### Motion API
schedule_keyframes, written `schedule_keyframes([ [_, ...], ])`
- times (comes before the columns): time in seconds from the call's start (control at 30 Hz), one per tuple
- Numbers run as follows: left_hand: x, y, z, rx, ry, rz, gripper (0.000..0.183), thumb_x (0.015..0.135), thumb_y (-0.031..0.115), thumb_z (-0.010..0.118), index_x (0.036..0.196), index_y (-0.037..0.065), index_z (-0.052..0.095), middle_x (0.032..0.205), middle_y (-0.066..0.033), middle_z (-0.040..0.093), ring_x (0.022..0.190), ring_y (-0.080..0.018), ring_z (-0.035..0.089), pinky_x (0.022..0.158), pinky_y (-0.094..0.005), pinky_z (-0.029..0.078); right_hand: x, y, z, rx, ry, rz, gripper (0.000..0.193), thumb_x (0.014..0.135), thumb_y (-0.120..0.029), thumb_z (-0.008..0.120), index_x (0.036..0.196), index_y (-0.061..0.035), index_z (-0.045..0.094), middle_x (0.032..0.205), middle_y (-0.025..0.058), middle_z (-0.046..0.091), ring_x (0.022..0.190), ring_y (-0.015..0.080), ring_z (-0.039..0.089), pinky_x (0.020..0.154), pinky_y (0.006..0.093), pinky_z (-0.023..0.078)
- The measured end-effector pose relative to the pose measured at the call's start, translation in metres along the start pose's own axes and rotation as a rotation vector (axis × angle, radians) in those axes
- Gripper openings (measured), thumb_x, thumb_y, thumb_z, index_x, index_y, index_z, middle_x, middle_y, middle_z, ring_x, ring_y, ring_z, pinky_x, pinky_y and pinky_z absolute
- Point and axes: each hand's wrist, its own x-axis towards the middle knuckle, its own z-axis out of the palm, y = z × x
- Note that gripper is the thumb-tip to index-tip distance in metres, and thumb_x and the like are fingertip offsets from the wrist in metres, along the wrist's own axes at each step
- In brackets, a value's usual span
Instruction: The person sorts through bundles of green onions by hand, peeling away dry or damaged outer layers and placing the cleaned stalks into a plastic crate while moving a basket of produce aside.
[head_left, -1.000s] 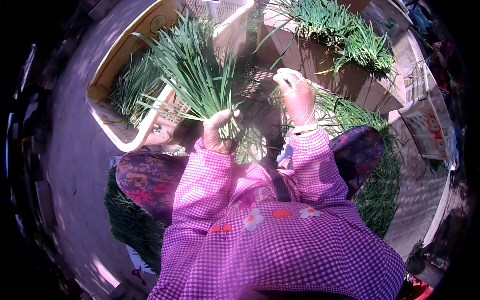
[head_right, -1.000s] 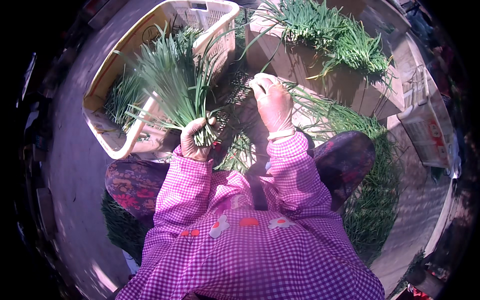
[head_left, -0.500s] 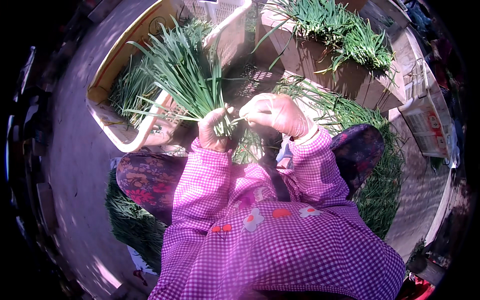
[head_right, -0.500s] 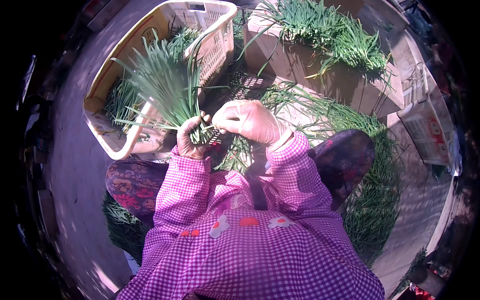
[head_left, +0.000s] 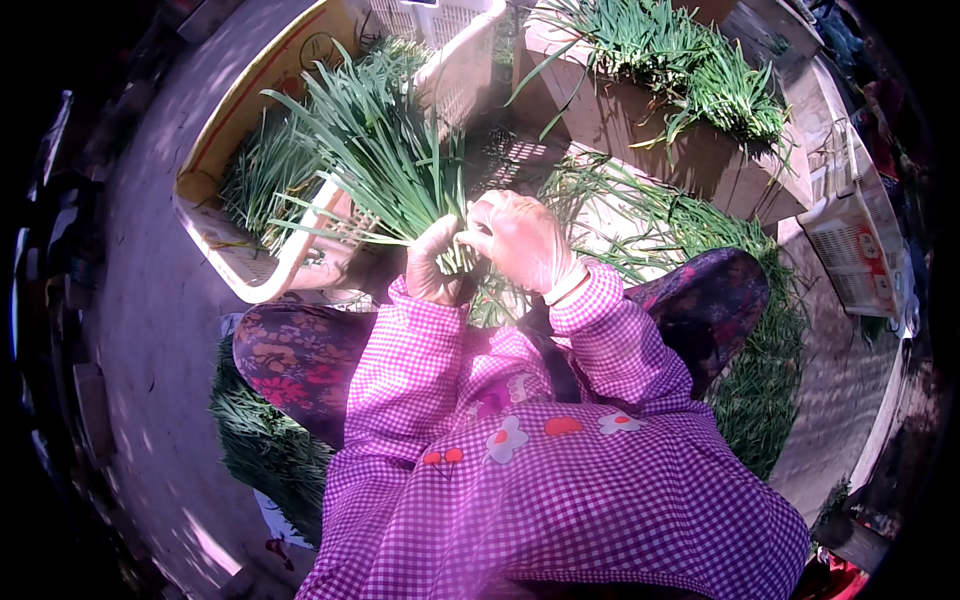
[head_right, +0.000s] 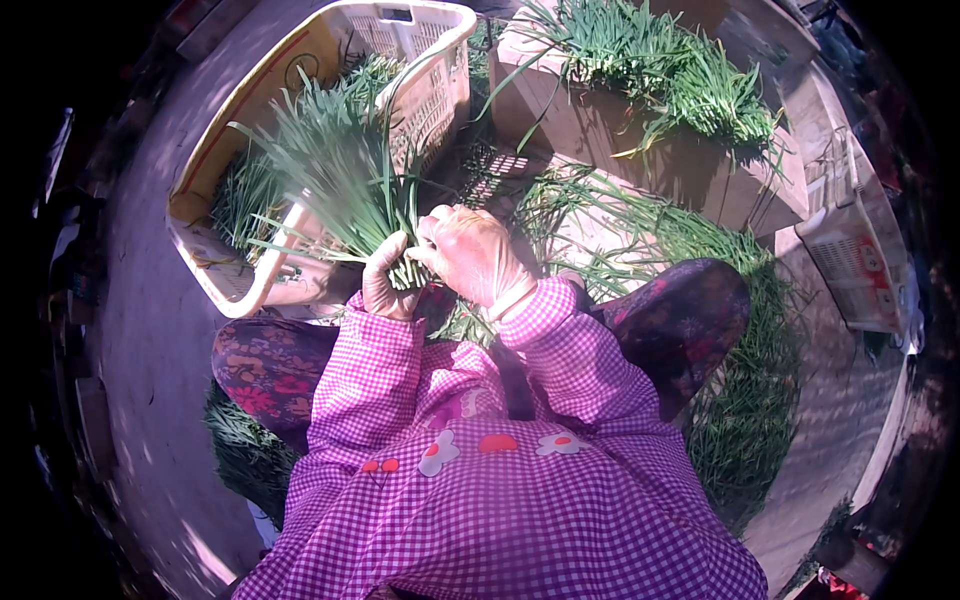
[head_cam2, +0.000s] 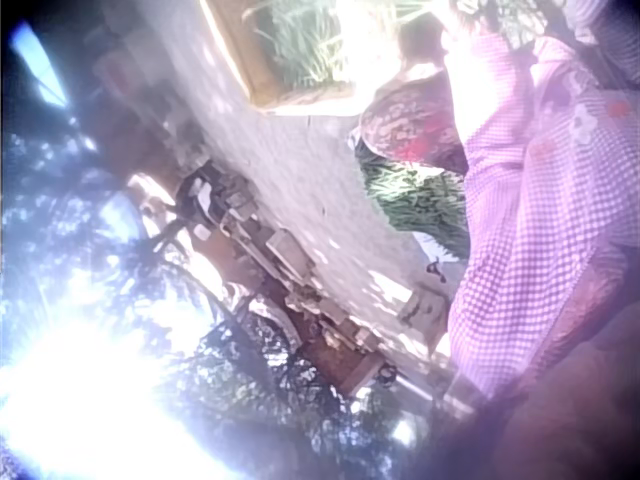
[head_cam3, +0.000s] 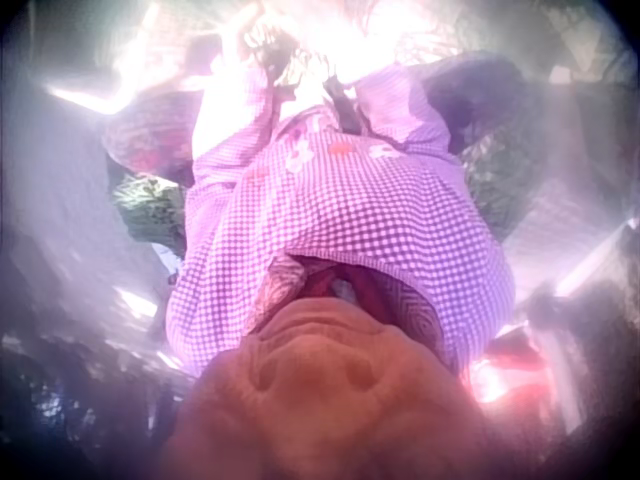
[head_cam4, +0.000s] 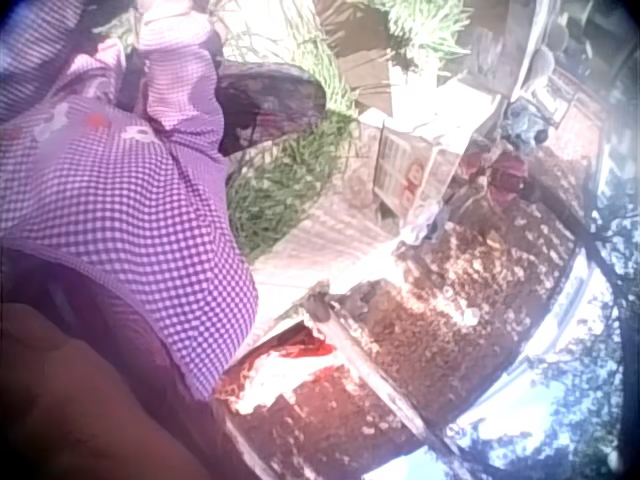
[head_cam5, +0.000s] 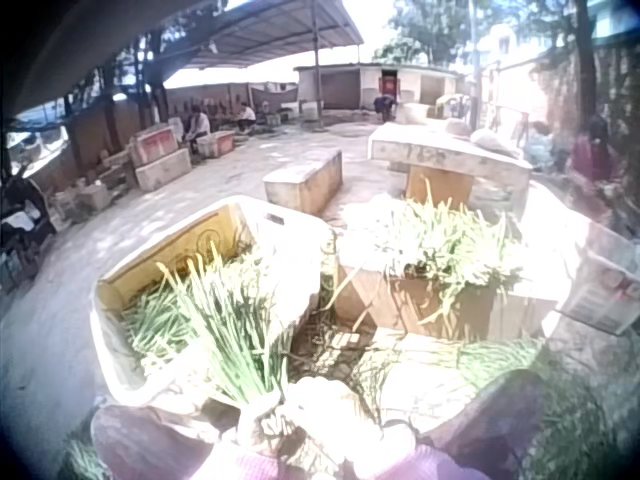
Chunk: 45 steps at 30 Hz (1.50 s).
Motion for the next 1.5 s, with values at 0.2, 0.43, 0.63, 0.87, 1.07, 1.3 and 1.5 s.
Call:
schedule_keyframes([
  [0.2, 0.005, 0.0, -0.012, 0.115, 0.017, 0.043, 0.029, 0.077, -0.001, 0.057, 0.106, -0.005, 0.055, 0.095, -0.0136, 0.062, 0.082, -0.0222, 0.063, 0.068, -0.0316, 0.055, -0.003, 0.001, -0.003, 0.04, -0.07, 0.037, 0.016, 0.08, -0.022, 0.06, 0.081, -0.0058, 0.059, 0.081, 0.0071, 0.058, 0.08, 0.0246, 0.06, 0.069, 0.0354, 0.048],
  [0.43, 0.004, 0.008, -0.011, -0.118, -0.086, -0.052, 0.023, 0.079, -0.003, 0.053, 0.1, -0.01, 0.057, 0.098, -0.0207, 0.063, 0.086, -0.0314, 0.064, 0.081, -0.0444, 0.055, -0.005, 0.006, 0.0, 0.283, -0.035, 0.153, 0.016, 0.081, -0.023, 0.06, 0.082, -0.0069, 0.062, 0.081, 0.0087, 0.06, 0.076, 0.0276, 0.062, 0.067, 0.0371, 0.049],
  [0.63, 0.0, 0.012, -0.001, -0.096, -0.161, 0.035, 0.018, 0.08, -0.003, 0.056, 0.096, -0.009, 0.057, 0.089, -0.0172, 0.061, 0.085, -0.0271, 0.062, 0.08, -0.0358, 0.055, -0.011, 0.066, -0.013, -0.011, 0.217, 0.522, 0.019, 0.084, -0.026, 0.059, 0.081, -0.0079, 0.061, 0.08, 0.0117, 0.062, 0.074, 0.0307, 0.062, 0.064, 0.0378, 0.05],
  [0.87, 0.003, 0.005, -0.011, -0.022, -0.177, -0.134, 0.054, 0.075, -0.005, 0.056, 0.126, -0.001, 0.042, 0.093, -0.016, 0.059, 0.077, -0.0255, 0.057, 0.07, -0.0381, 0.051, -0.002, 0.07, -0.022, 0.289, 0.158, 0.435, 0.047, 0.083, -0.032, 0.063, 0.118, -0.003, 0.052, 0.115, 0.0182, 0.055, 0.1, 0.0308, 0.058, 0.086, 0.0359, 0.046],
  [1.07, -0.001, -0.007, -0.018, 0.436, -0.161, -0.075, 0.032, 0.072, 0.006, 0.064, 0.1, -0.007, 0.054, 0.08, -0.0124, 0.057, 0.07, -0.0224, 0.058, 0.062, -0.0311, 0.052, -0.002, 0.053, -0.004, -0.037, 0.168, 0.239, 0.026, 0.079, -0.021, 0.063, 0.099, -0.0035, 0.063, 0.099, 0.0123, 0.063, 0.094, 0.0284, 0.06, 0.081, 0.0346, 0.048],
  [1.3, -0.003, -0.003, -0.008, 0.379, -0.023, -0.057, 0.037, 0.067, -0.008, 0.061, 0.103, -0.01, 0.053, 0.08, -0.0187, 0.06, 0.06, -0.0222, 0.059, 0.052, -0.0282, 0.05, -0.025, 0.125, -0.043, 0.778, 0.71, 0.681, 0.018, 0.083, -0.013, 0.057, 0.096, -0.0097, 0.068, 0.086, 0.0088, 0.067, 0.073, 0.0279, 0.063, 0.069, 0.0313, 0.048],
  [1.5, 0.002, -0.004, -0.015, 0.45, 0.069, -0.118, 0.036, 0.065, -0.009, 0.06, 0.101, -0.01, 0.054, 0.077, -0.0169, 0.061, 0.061, -0.0223, 0.06, 0.054, -0.0286, 0.051, -0.022, 0.101, -0.066, -0.375, 0.432, 0.491, 0.04, 0.083, -0.009, 0.056, 0.123, -0.0112, 0.054, 0.128, 0.0143, 0.05, 0.112, 0.0313, 0.052, 0.094, 0.0378, 0.042],
])
